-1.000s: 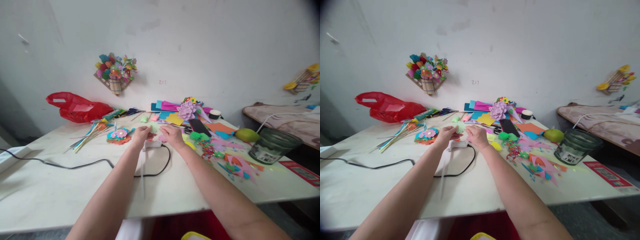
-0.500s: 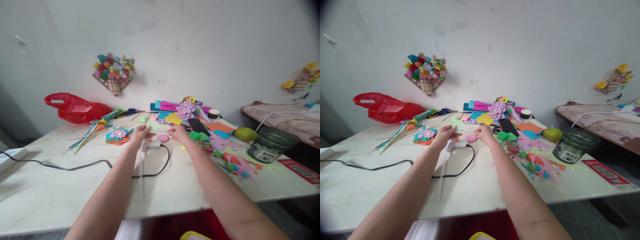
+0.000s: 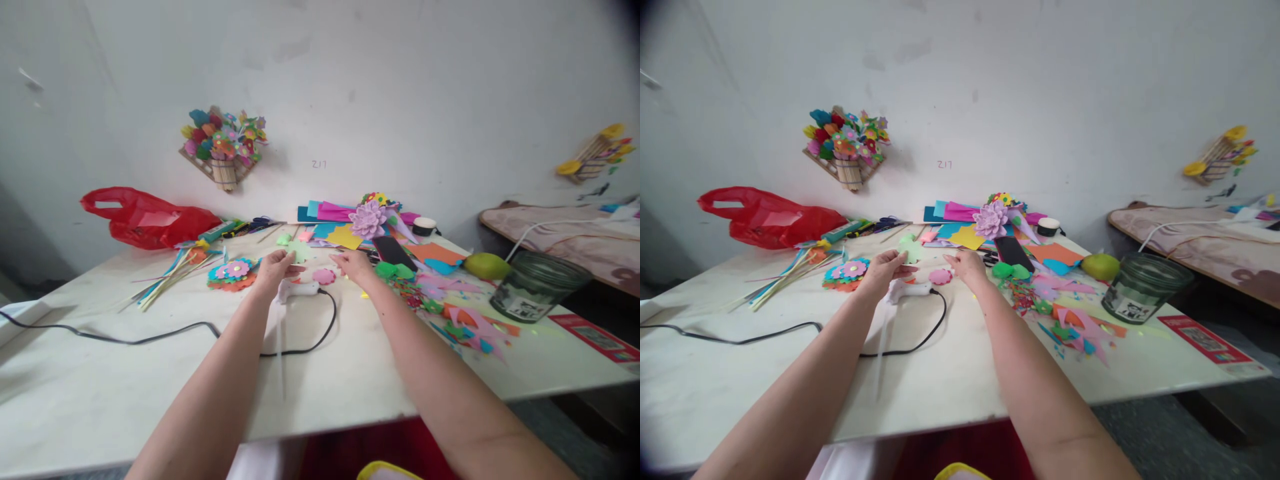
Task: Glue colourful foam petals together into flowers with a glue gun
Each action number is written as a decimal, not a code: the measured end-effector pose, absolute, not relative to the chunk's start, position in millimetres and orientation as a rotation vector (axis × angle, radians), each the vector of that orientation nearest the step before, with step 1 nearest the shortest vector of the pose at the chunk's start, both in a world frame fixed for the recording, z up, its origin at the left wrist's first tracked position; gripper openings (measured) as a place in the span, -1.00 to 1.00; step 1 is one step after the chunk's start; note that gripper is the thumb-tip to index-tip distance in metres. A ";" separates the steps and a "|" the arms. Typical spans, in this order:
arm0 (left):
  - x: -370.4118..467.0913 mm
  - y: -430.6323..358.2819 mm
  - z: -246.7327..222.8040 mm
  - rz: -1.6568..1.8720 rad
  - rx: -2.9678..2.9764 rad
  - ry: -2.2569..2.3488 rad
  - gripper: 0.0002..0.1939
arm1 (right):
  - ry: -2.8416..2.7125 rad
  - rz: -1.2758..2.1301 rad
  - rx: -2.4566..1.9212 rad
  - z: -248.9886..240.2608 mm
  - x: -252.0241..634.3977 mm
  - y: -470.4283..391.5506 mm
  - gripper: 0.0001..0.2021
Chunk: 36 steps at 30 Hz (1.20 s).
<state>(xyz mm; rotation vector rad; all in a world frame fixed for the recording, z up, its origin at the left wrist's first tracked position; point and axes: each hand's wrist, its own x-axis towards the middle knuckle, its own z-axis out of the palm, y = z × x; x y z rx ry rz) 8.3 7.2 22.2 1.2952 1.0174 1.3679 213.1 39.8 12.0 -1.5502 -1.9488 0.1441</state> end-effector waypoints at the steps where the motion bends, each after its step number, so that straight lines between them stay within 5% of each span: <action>1: 7.9 7.4 22.0 1.369 1.299 1.015 -0.66 | -1.951 0.142 -1.548 11.7 212.6 39.9 -0.60; 7: 5.2 8.8 21.9 1.426 1.285 1.013 -0.65 | -1.951 0.225 -1.526 3.2 209.3 44.9 -0.83; 36: 6.7 7.2 25.0 1.495 1.255 0.990 -0.66 | -2.219 -0.014 -1.648 -13.3 186.2 40.4 -0.72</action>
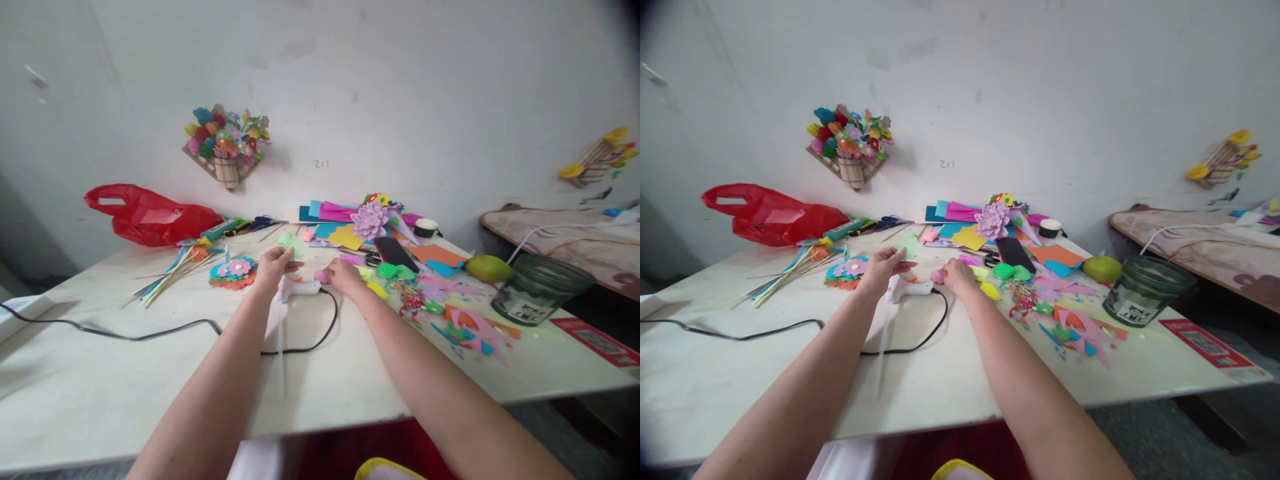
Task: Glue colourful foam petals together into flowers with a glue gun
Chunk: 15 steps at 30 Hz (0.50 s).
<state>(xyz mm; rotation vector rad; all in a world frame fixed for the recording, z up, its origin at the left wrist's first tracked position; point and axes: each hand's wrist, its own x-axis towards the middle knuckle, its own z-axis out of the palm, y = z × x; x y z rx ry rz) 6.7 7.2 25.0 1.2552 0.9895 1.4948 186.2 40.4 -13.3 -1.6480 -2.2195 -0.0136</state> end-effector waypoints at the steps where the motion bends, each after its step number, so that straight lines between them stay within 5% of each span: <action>1: 6.3 7.9 24.8 1.494 1.253 0.992 -0.66 | -2.208 0.010 -1.641 -14.0 187.1 41.2 -0.71; 15: 1.7 13.0 22.5 1.559 1.201 0.936 -0.71 | -2.157 -0.029 -1.205 -3.4 175.2 26.4 -0.72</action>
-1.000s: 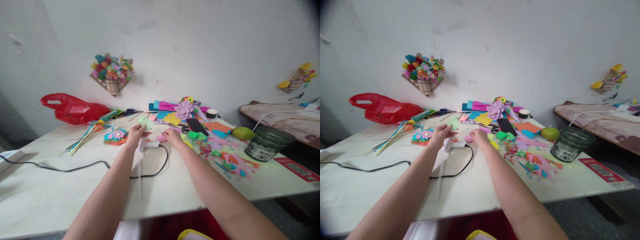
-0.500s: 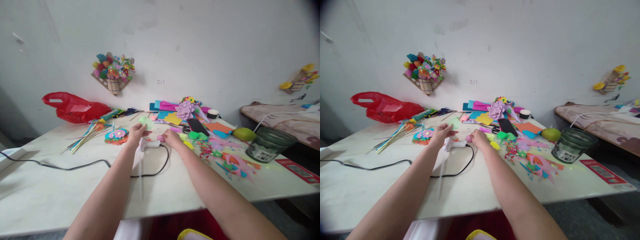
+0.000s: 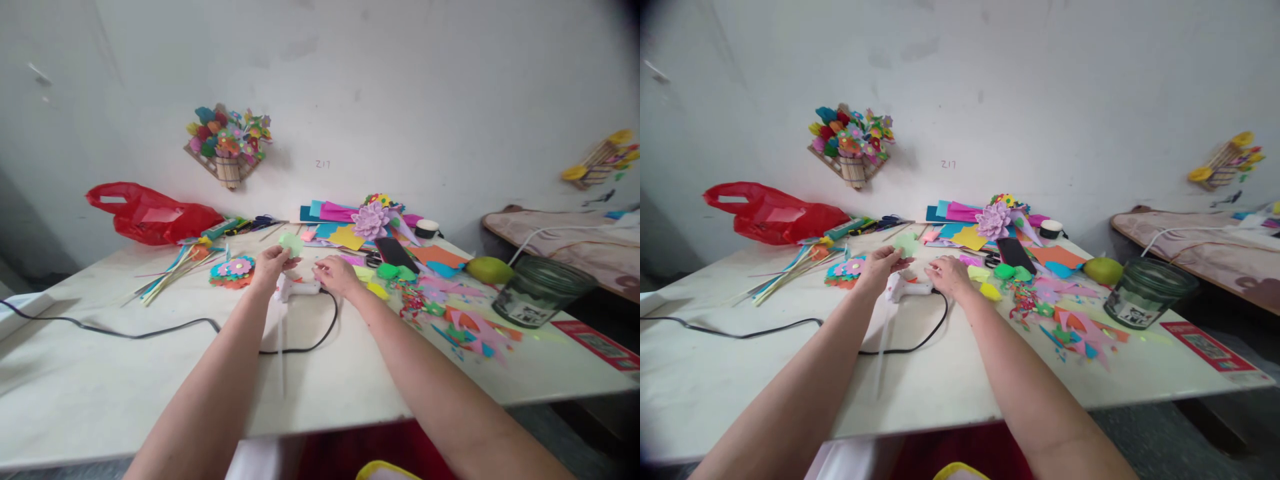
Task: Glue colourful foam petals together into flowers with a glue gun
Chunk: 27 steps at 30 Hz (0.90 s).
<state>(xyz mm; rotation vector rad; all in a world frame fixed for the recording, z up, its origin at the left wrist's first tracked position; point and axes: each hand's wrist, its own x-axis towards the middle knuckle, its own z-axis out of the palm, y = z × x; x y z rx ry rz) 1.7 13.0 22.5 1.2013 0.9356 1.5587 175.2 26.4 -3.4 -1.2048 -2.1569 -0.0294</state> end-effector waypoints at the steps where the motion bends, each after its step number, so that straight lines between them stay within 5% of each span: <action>1: 1.4 13.1 22.5 1.566 1.197 0.923 -0.71 | -2.221 -0.046 -1.174 -1.2 169.8 20.4 -0.70; 10: 1.0 14.3 22.7 1.633 1.178 0.931 -0.72 | -2.530 -0.195 -1.330 1.4 136.4 -10.9 -0.51; 27: -4.5 20.0 18.4 1.751 1.059 0.974 -0.75 | -2.099 -0.086 -1.775 15.7 172.6 7.0 -0.66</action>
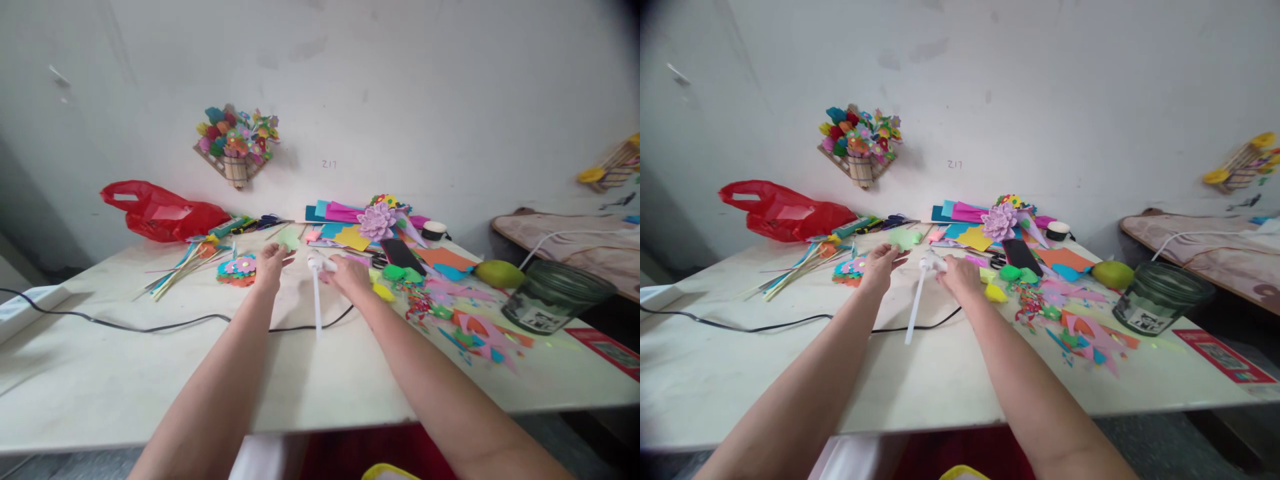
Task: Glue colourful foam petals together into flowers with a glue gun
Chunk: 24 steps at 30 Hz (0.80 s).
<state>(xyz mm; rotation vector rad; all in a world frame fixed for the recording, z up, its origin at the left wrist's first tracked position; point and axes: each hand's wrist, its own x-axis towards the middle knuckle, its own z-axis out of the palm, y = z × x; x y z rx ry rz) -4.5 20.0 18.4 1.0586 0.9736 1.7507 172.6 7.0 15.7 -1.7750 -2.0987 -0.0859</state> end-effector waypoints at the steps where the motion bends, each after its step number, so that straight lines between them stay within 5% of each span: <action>1: -4.5 20.8 15.6 1.723 1.059 0.974 -0.75 | -2.034 -0.029 -1.787 16.1 176.9 10.0 -0.68; 11: -7.4 23.6 -11.0 1.341 1.056 0.949 -0.79 | -1.598 0.929 -1.153 18.9 204.6 26.5 -0.76; 24: -12.4 25.3 -13.3 1.288 1.041 0.907 -0.79 | -1.866 0.890 -1.125 32.9 198.6 8.7 -0.69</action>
